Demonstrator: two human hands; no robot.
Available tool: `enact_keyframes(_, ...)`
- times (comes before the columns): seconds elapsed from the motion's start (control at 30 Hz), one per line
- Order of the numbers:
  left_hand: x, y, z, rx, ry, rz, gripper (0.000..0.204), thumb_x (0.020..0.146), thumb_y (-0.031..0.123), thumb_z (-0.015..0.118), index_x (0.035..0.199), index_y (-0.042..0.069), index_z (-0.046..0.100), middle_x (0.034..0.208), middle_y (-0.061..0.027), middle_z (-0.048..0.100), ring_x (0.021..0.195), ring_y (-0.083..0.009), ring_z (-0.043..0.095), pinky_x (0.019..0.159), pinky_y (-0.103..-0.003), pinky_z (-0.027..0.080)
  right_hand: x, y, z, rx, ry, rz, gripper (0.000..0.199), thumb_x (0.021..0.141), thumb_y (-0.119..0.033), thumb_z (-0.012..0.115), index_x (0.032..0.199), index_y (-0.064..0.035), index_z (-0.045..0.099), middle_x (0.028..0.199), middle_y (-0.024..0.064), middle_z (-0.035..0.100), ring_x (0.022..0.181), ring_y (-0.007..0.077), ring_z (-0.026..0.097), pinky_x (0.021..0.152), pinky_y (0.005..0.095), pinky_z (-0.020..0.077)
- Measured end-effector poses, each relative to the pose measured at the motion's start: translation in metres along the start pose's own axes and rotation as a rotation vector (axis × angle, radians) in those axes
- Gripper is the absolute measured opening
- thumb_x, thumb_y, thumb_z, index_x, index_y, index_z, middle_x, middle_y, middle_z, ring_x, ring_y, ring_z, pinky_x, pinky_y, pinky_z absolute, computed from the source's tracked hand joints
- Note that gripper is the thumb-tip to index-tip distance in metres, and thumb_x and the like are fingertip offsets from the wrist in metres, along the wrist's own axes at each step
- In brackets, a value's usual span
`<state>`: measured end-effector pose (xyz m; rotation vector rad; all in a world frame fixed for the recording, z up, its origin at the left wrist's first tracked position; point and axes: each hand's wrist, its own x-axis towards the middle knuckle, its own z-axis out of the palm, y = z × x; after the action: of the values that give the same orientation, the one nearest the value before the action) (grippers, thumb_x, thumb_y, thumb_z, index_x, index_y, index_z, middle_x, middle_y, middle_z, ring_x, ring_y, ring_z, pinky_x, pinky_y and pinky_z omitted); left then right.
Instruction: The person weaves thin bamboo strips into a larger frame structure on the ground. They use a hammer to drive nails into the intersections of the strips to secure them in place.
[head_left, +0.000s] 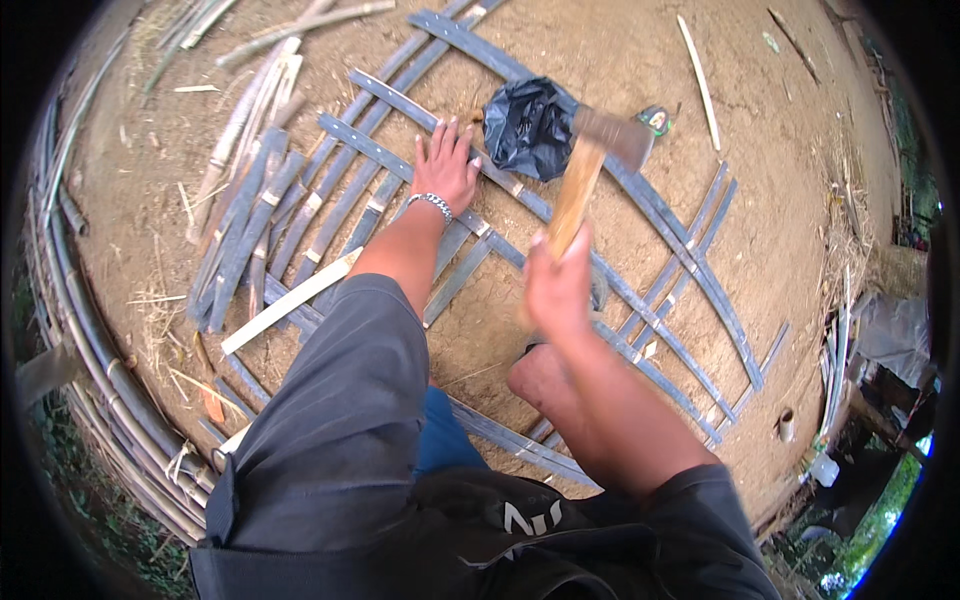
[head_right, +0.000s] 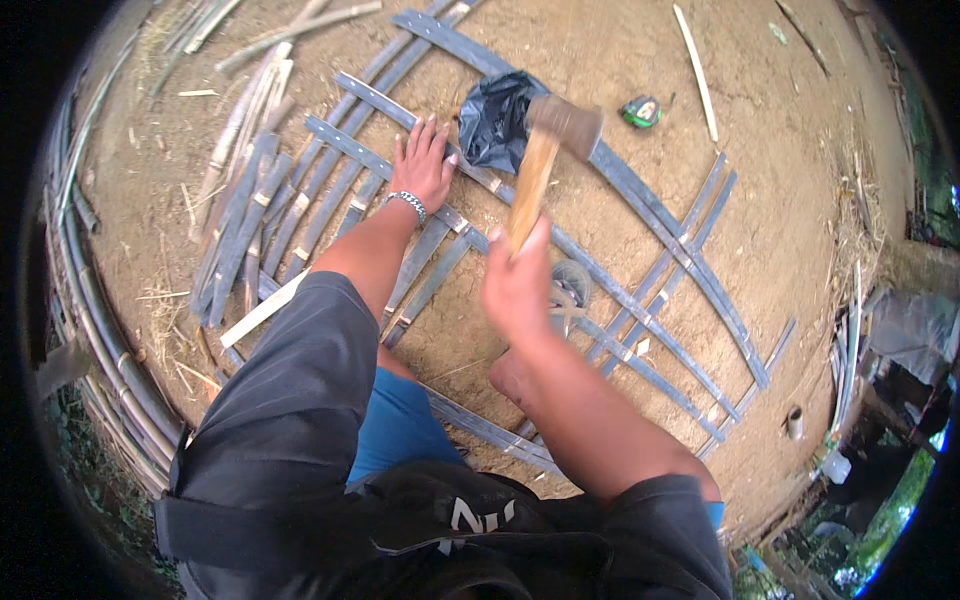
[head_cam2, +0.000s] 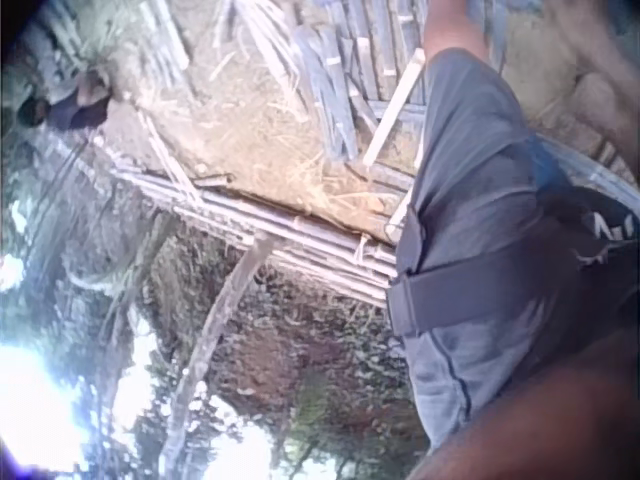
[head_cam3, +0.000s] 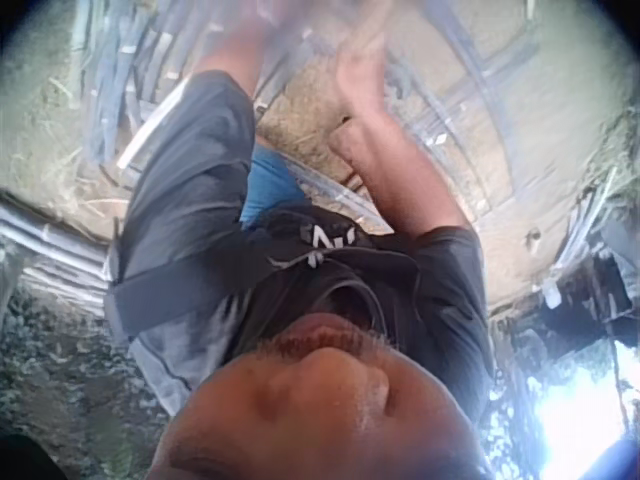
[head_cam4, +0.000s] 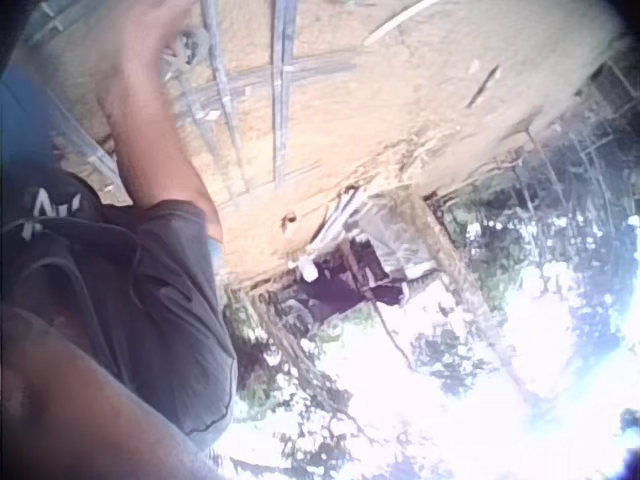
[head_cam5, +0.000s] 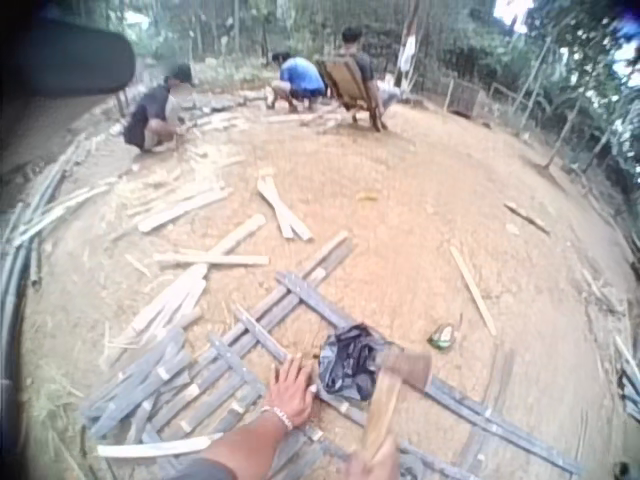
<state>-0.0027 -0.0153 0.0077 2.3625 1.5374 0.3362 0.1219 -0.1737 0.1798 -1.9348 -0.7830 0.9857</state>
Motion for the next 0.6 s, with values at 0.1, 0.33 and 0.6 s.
enact_keyframes(0.1,-0.014,0.02,-0.045,-0.158,-0.049,-0.094,0.058,0.106,0.031,0.05,0.158,0.01,0.035,0.166,-0.0198,0.03,0.156,-0.0371,0.023,0.126,-0.057,0.015,0.068,-0.053,-0.089,-0.344,-0.001,-0.131,0.037,0.102,-0.019,0.058,0.132,-0.0023,0.042,0.095,0.0178,0.063,0.08,0.0276,0.064,0.071,0.0435,0.0532)
enact_keyframes(0.33,-0.224,0.045,-0.26,-0.389,-0.622,-0.193,0.058,0.103,0.039,0.059,0.147,0.003,0.051,0.149,-0.0261,0.052,0.141,-0.0403,0.048,0.118,-0.047,0.038,0.089,-0.046,-0.318,-0.659,0.081,-0.139,0.057,0.1,-0.013,0.059,0.152,-0.0011,0.039,0.133,0.0322,0.059,0.121,0.0477,0.059,0.101,0.0473,0.0485)
enact_keyframes(0.6,-0.248,0.196,-0.498,-0.817,-0.685,-0.568,0.048,0.099,0.019,0.069,0.14,-0.003,0.058,0.139,-0.0178,0.064,0.131,-0.0251,0.06,0.113,-0.039,0.045,-0.177,0.137,-0.504,-1.015,0.079,0.655,0.055,0.089,-0.012,0.064,0.139,0.0049,0.047,0.121,0.0334,0.065,0.112,0.0473,0.065,0.098,0.0501,0.0519)
